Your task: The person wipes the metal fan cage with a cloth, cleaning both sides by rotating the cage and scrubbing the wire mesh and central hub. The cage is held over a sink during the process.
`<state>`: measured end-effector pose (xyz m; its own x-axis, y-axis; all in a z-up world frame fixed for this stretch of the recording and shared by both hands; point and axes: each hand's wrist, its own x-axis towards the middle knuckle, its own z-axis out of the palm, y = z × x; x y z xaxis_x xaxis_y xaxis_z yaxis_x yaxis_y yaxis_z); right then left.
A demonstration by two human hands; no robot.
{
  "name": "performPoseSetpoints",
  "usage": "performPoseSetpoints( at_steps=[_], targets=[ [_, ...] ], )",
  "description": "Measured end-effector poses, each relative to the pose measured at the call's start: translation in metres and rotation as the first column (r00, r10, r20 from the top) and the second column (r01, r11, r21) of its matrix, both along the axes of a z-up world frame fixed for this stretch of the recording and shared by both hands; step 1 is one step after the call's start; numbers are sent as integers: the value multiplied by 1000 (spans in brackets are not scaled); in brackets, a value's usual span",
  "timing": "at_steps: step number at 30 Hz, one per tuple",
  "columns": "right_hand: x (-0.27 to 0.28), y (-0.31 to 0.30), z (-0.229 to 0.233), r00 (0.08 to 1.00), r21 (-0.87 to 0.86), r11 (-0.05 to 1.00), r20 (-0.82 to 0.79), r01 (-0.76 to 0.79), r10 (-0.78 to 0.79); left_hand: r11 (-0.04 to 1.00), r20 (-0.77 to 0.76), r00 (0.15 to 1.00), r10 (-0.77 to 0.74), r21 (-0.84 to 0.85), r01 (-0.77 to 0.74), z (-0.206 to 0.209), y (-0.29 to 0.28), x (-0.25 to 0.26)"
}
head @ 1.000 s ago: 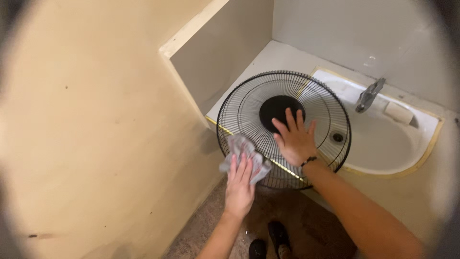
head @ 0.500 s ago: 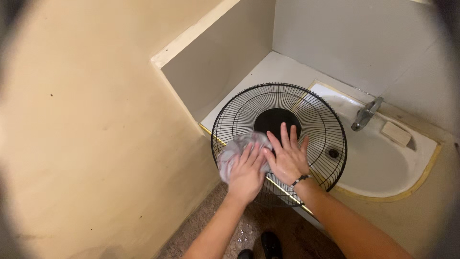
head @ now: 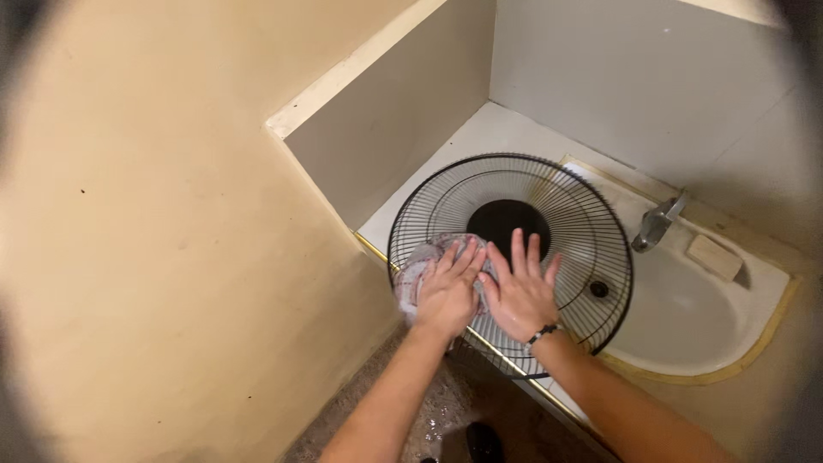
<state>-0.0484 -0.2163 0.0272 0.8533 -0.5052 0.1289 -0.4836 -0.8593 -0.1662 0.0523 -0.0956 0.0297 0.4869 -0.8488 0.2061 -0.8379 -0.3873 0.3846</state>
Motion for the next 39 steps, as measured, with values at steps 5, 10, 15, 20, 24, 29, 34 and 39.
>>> performPoseSetpoints(
  at_steps=[5,10,15,20,24,29,34,39],
  targets=[
    [4,-10,2,994,10,1000,-111,10,-9,994,-49,995,83,69,-80,-11,42,-8],
    [1,-3,12,989,41,999,-149,-2,8,984,-193,974,118,-112,-141,-24,99,-14],
    [5,-1,24,978,59,998,-208,7,6,993,-96,988,122,22,-120,-13,47,5],
    [4,0,19,950,-15,1000,-313,21,-24,998,-62,998,6,66,-2,1,-40,26],
    [3,-4,12,979,24,1000,-204,18,-13,999,-105,994,33,22,-31,-11,-32,30],
    [8,-6,1,983,33,999,-181,20,-13,927,61,928,367,-112,-359,-32,35,22],
    [1,-6,12,995,149,989,-94,-17,31,693,-677,535,505,-51,-719,-8,64,10],
    [-10,48,14,843,589,640,505,-494,186,677,-924,345,167,-147,-721,11,38,-1]
  ],
)
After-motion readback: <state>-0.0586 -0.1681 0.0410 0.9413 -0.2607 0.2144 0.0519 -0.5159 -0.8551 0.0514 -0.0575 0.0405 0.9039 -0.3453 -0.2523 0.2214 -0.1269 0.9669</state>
